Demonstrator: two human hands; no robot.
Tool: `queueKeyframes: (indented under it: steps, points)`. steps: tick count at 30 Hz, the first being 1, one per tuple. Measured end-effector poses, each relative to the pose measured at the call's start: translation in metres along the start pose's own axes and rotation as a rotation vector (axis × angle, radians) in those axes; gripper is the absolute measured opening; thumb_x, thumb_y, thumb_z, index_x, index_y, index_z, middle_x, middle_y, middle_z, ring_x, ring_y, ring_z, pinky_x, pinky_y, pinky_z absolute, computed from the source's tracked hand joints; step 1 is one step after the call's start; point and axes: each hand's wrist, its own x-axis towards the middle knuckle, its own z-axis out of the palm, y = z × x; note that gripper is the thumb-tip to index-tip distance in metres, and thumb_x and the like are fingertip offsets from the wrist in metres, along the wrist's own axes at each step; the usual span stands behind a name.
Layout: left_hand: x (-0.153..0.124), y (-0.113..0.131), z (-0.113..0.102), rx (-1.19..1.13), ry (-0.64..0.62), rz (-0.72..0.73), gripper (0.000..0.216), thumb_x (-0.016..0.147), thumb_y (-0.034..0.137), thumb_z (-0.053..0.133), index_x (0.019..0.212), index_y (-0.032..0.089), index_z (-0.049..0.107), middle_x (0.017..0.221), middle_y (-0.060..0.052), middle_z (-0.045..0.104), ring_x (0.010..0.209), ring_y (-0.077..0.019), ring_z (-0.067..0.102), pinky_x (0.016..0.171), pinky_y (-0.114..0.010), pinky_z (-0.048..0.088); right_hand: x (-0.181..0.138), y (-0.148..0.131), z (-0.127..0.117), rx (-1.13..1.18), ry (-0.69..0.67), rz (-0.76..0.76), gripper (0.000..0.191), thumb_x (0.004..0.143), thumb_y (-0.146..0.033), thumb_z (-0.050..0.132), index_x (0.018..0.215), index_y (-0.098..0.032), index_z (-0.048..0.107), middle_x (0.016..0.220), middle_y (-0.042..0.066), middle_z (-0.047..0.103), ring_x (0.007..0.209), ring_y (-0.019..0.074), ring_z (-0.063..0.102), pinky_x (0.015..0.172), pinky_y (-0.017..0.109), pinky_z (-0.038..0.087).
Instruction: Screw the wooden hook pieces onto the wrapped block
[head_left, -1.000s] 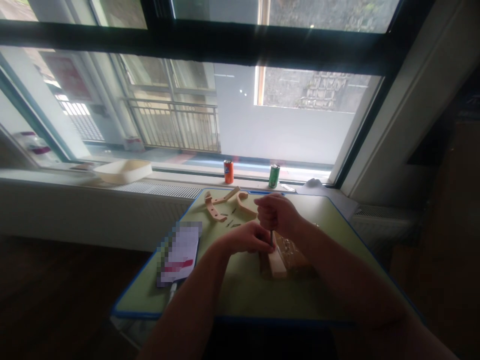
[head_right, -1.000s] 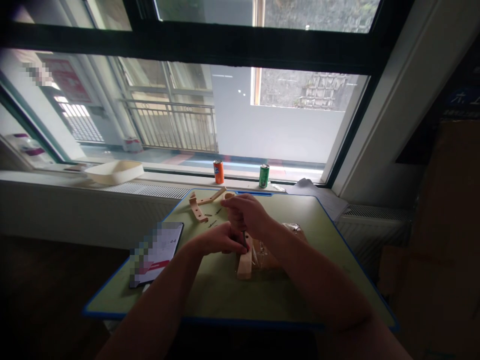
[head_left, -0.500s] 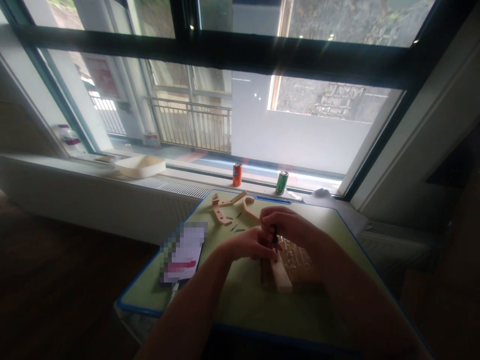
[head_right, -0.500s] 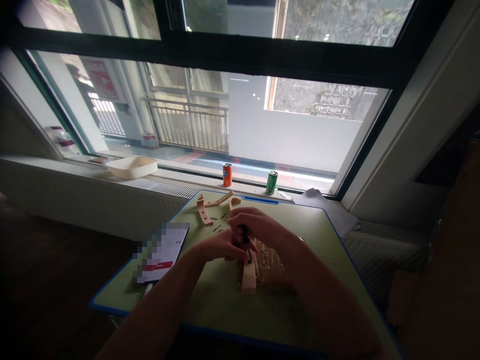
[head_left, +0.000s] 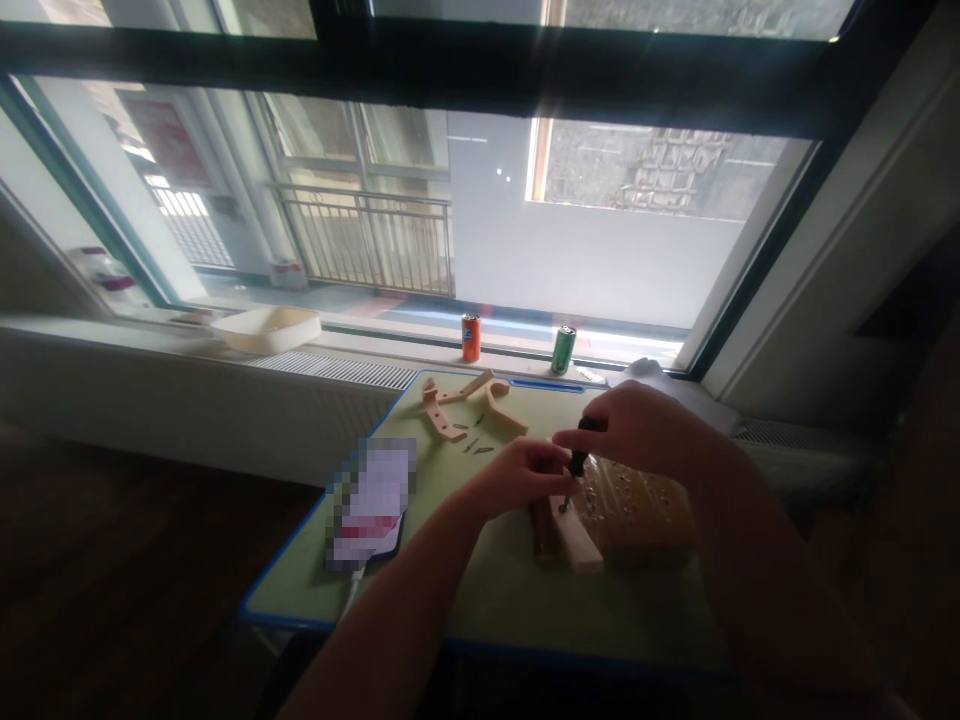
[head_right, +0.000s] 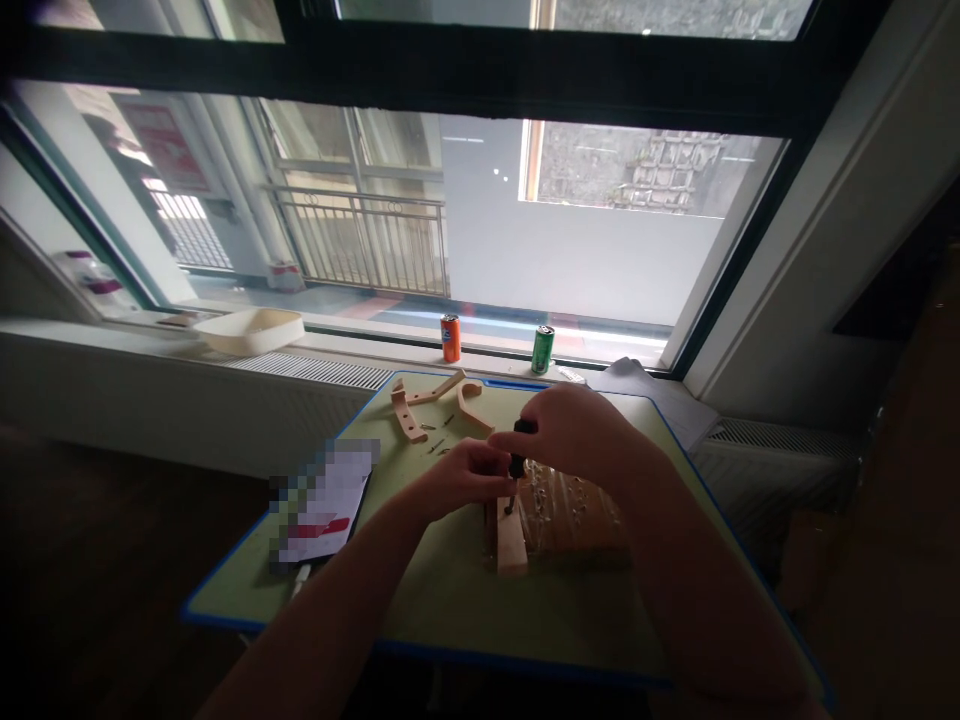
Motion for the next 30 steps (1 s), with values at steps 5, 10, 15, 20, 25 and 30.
queueKeyframes:
  steps: [5, 10, 15, 20, 25, 30]
  points:
    - [0.000, 0.002, 0.000, 0.060, -0.020, 0.008, 0.028, 0.069, 0.035, 0.069, 0.080, 0.010, 0.068, 0.068, 0.000, 0.056, 0.060, -0.0069, 0.048, 0.055, -0.022, 0.035, -0.001, -0.009, -0.005, 0.033, 0.038, -0.046, 0.028, 0.076, -0.043, 0.059, 0.090, -0.021, 0.069, 0.066, 0.001, 0.064, 0.052, 0.0101, 0.052, 0.048, 0.023, 0.032]
    - [-0.003, 0.008, -0.003, 0.034, -0.084, 0.029, 0.030, 0.069, 0.032, 0.070, 0.090, 0.011, 0.067, 0.071, 0.001, 0.055, 0.061, -0.0061, 0.047, 0.054, -0.020, 0.035, -0.005, -0.006, -0.015, 0.066, -0.054, -0.152, 0.021, 0.081, -0.035, 0.054, 0.090, -0.022, 0.068, 0.071, 0.000, 0.065, 0.057, 0.0095, 0.053, 0.051, 0.023, 0.035]
    - [-0.002, 0.005, -0.001, 0.047, 0.036, 0.125, 0.038, 0.065, 0.032, 0.074, 0.097, 0.014, 0.064, 0.062, 0.005, 0.047, 0.052, -0.0038, 0.040, 0.049, -0.019, 0.032, -0.004, -0.005, -0.008, -0.135, 0.051, -0.031, 0.041, 0.078, -0.050, 0.055, 0.053, -0.018, 0.057, 0.045, -0.003, 0.047, 0.042, 0.0067, 0.034, 0.043, 0.024, 0.022]
    - [-0.001, 0.005, -0.002, 0.069, 0.066, 0.152, 0.031, 0.071, 0.034, 0.069, 0.092, 0.011, 0.067, 0.067, 0.001, 0.054, 0.058, -0.0057, 0.044, 0.054, -0.021, 0.035, -0.006, -0.011, -0.007, -0.107, 0.085, -0.020, 0.032, 0.078, -0.048, 0.054, 0.075, -0.018, 0.064, 0.060, 0.000, 0.058, 0.049, 0.0084, 0.044, 0.045, 0.023, 0.028]
    - [-0.004, 0.008, -0.002, 0.040, 0.021, 0.105, 0.035, 0.075, 0.037, 0.065, 0.097, 0.011, 0.066, 0.073, -0.001, 0.057, 0.058, -0.0056, 0.045, 0.056, -0.022, 0.036, -0.009, -0.010, -0.015, -0.030, 0.041, -0.110, 0.023, 0.081, -0.035, 0.054, 0.098, -0.023, 0.064, 0.080, 0.001, 0.064, 0.062, 0.0096, 0.053, 0.054, 0.022, 0.035]
    - [-0.003, 0.008, 0.001, 0.098, 0.089, 0.127, 0.041, 0.062, 0.036, 0.075, 0.095, 0.013, 0.064, 0.060, 0.006, 0.045, 0.053, -0.0042, 0.038, 0.050, -0.020, 0.030, -0.008, -0.015, -0.014, -0.161, 0.004, -0.040, 0.039, 0.081, -0.050, 0.050, 0.062, -0.017, 0.059, 0.053, -0.001, 0.053, 0.048, 0.0081, 0.040, 0.046, 0.024, 0.026]
